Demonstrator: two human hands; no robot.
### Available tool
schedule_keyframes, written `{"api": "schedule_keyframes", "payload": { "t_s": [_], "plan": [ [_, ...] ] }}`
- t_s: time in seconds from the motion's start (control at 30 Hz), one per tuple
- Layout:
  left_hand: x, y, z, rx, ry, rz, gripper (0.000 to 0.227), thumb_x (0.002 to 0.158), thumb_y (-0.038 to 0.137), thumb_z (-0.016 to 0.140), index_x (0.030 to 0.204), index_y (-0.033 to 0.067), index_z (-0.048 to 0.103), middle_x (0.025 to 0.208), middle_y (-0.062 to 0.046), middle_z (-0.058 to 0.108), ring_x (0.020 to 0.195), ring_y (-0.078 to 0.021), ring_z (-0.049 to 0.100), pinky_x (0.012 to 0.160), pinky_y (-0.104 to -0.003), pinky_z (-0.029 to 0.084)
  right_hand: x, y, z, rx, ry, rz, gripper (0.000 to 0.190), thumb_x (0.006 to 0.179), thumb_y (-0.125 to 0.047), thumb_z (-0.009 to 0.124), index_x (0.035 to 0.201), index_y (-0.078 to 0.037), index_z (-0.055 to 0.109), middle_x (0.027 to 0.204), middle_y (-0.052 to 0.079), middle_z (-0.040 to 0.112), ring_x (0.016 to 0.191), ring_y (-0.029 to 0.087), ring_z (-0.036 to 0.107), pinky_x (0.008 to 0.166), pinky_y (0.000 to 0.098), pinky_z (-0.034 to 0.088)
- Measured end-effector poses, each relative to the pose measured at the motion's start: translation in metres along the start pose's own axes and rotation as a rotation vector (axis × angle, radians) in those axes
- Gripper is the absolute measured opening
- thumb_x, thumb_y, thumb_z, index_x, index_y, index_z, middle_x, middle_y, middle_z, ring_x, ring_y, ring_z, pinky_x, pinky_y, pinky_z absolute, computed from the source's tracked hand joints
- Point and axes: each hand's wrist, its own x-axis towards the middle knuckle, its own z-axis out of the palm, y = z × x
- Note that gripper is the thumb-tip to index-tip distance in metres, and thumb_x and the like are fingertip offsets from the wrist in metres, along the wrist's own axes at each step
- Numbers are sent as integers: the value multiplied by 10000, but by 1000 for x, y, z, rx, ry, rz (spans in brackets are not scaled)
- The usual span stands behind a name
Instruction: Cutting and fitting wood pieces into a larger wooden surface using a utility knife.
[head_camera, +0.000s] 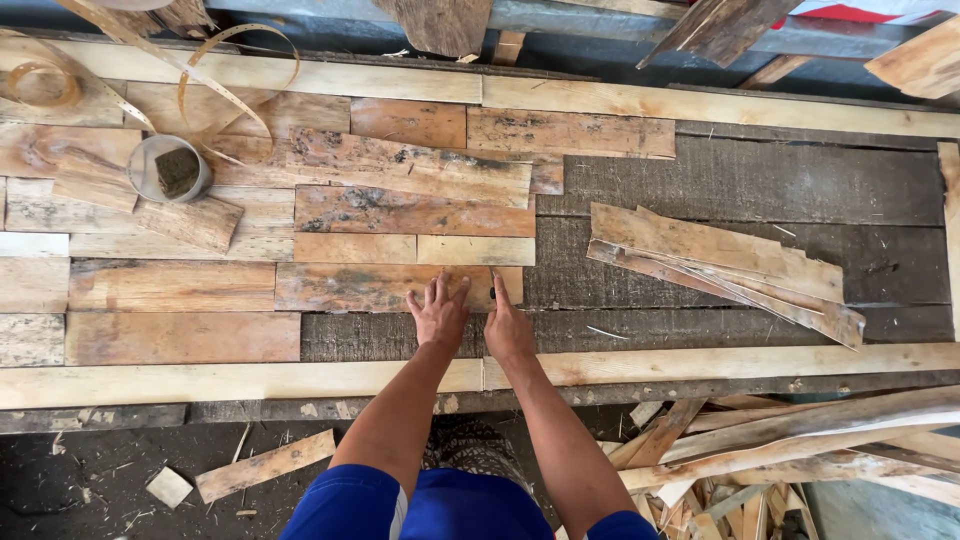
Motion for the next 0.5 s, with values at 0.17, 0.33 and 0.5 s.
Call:
{"api": "schedule_keyframes", "payload": {
  "t_s": [0.17,0.33,0.5],
  "plan": [
    [3,-2,6,7,12,10,635,992,389,619,1565,365,347,1640,-27,238,1518,-235,221,1201,-703,137,1,-9,-7,-9,-20,27,761,1020,-166,523,1667,-191,123,685,111,692,548,281,682,495,425,564],
    [0,-1,3,23,24,14,625,998,381,625,1567,355,366,1639,-28,257,1515,-242,246,1205,-697,151,-6,-22,-19,1,-92,84,731,1045,-176,494,1671,-175,117,712,128,706,578,309,699,530,452,581],
    [1,-2,6,8,50,18,620,986,384,631,1550,352,377,1634,-23,258,1508,-238,248,1195,-699,162,-5,1,2,-74,-71,40,751,998,-163,546,1648,-155,170,814,208,725,715,381,729,673,506,599]
  ]
}}
